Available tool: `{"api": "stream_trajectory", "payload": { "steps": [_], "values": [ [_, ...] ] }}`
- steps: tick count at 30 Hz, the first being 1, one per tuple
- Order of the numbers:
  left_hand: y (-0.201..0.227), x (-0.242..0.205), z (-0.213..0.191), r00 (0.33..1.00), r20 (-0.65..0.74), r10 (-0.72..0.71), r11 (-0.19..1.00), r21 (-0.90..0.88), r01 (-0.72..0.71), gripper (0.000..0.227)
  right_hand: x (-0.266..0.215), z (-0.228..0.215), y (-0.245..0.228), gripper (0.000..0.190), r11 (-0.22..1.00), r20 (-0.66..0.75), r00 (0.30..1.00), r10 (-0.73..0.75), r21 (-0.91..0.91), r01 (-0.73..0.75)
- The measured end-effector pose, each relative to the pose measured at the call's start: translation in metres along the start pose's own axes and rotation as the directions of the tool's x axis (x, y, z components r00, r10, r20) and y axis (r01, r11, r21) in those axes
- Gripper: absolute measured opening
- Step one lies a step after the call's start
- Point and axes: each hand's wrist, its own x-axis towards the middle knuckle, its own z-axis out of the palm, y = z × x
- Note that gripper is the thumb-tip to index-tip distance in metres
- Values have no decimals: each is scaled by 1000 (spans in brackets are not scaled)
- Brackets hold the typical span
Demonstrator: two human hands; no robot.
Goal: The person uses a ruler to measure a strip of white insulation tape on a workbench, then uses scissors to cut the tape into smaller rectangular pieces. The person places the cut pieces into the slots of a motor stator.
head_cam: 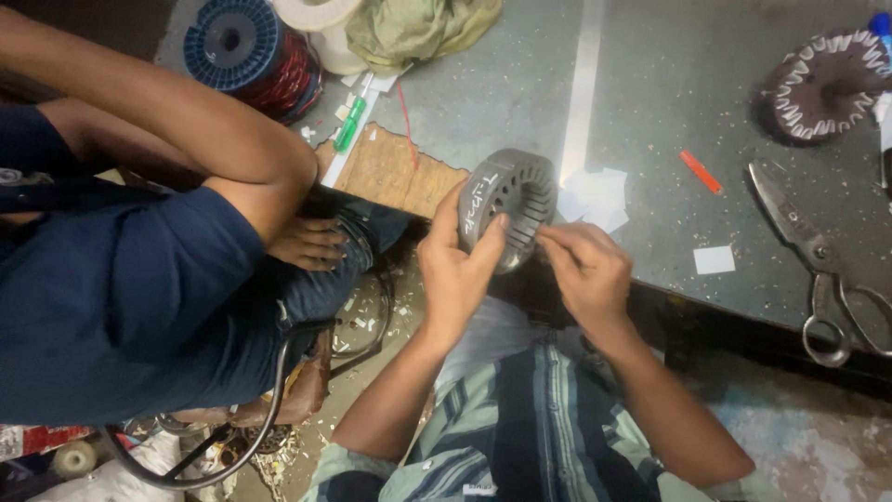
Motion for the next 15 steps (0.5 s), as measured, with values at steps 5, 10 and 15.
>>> {"api": "stream_trajectory", "payload": {
  "steps": [5,10,15],
  "values": [
    [-1,4,0,1000,2,6,1000,-20,-6,50,1,-5,-2,12,950,-7,960,279,146,-275],
    [0,1,-2,999,14,-34,999,-22,34,51,3,-5,-5,10,999,21,1000,4,-41,-3],
    [1,0,1,999,-7,35,999,37,-35,50,4,-4,-8,10,998,13,999,-39,-56,39]
  ]
}}
